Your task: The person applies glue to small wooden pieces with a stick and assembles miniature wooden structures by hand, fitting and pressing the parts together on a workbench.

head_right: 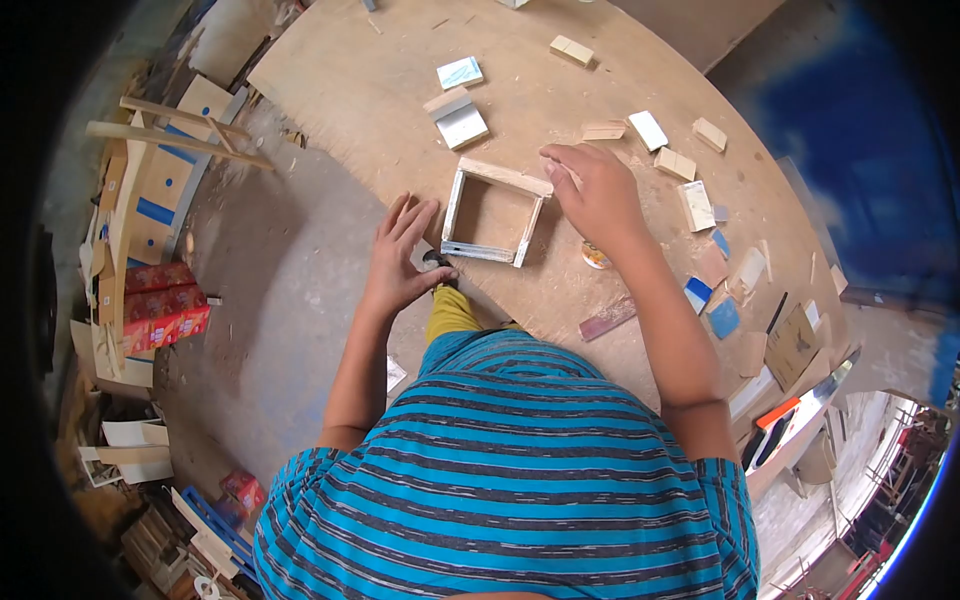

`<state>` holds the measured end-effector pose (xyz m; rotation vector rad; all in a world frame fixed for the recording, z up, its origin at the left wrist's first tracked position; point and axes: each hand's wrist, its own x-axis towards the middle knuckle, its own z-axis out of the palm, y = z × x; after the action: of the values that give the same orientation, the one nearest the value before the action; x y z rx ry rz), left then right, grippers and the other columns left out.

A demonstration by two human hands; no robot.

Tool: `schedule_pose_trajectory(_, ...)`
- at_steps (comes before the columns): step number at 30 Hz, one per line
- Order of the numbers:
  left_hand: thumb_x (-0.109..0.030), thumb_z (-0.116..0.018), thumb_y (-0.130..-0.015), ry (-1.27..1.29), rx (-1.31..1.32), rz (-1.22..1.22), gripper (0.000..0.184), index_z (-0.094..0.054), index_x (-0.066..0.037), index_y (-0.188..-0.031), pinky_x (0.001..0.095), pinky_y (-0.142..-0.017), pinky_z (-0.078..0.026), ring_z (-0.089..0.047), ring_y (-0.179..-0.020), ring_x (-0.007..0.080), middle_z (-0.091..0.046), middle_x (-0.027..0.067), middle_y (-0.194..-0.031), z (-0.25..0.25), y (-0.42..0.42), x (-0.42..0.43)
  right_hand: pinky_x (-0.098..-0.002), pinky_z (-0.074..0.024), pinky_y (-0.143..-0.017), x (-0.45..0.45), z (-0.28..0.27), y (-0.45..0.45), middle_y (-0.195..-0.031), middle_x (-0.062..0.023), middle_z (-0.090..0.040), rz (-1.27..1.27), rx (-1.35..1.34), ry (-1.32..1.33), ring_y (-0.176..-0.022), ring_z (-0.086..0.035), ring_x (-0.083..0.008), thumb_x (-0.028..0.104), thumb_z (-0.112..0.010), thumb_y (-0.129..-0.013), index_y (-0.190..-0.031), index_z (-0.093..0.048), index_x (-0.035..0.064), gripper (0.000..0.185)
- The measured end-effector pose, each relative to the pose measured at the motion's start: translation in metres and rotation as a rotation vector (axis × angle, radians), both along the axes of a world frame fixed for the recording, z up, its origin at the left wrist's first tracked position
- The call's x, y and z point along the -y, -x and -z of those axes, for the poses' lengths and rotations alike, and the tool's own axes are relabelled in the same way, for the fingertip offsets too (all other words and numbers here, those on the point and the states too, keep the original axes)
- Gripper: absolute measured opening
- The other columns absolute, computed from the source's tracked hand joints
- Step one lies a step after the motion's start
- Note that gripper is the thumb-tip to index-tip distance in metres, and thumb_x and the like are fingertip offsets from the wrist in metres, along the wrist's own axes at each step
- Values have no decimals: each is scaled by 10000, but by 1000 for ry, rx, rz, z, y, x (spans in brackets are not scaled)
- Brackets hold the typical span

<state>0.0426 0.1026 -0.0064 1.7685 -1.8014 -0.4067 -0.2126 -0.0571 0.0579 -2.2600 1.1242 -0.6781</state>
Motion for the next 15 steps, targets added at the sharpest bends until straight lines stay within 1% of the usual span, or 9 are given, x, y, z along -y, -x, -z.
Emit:
schedule_pose_trajectory(1,-461,-874,-558,3,33,-5,1001,-520,-119,-1429,499,-1118,-304,-339,-1435,356,-550,104,-1420,3,0,0,-403,-495,-910,0,-1,-1,-1085,-154,-704,-17,-4,-12,-1024,-636,-338,182,-623,-907,-1123,-706,52,266)
schedule_pose_trajectory(4,-533,-851,-564,18,-7,-2,1016,-517,-129,-1435,528,-1152,-219,-286,-1470,348,-533,83,-1449,10,-2,1,-410,-489,-924,-5,-3,-15,-1097,-167,-693,-74,-31,-21,-1042,-631,-350,169,-621,-899,-1149,-698,56,285)
schedule_pose_trajectory(7,-527,-851,-570,40,53,-56,997,-518,-161,-1436,564,-1152,-185,-295,-1466,359,-532,64,-1454,6,0,1,-419,-491,-921,-11,3,-31,-1116,-173,-679,-128,-79,25,-1040,-625,-358,165,-626,-884,-1181,-682,56,321)
schedule_pose_trajectory(9,-541,-846,-573,42,20,-57,987,-526,-171,-1430,575,-1160,-142,-290,-1471,350,-532,57,-1457,6,-1,2,-439,-496,-908,-13,13,-40,-1108,-168,-674,-146,-101,53,-1030,-618,-364,170,-633,-869,-1189,-675,56,342)
schedule_pose_trajectory(10,-548,-843,-575,42,3,-56,982,-530,-176,-1428,581,-1165,-120,-288,-1473,345,-532,53,-1459,7,-2,3,-437,-494,-916,-12,13,-45,-1126,-177,-668,-158,-130,27,-1039,-617,-369,175,-639,-864,-1202,-667,52,361)
schedule_pose_trajectory(12,-547,-840,-580,43,-3,-44,959,-543,-182,-1416,589,-1167,-110,-294,-1472,338,-545,46,-1447,9,-3,4,-432,-489,-933,-8,15,-53,-1163,-194,-657,-180,-189,-27,-1057,-616,-378,184,-651,-852,-1226,-652,43,400)
schedule_pose_trajectory(15,-540,-834,-596,45,-35,-24,911,-568,-189,-1393,603,-1167,-98,-303,-1470,332,-565,30,-1428,15,-4,6,-448,-487,-936,0,21,-61,-1145,-208,-659,-204,-237,-68,-1054,-613,-394,155,-635,-828,-1235,-648,44,423)
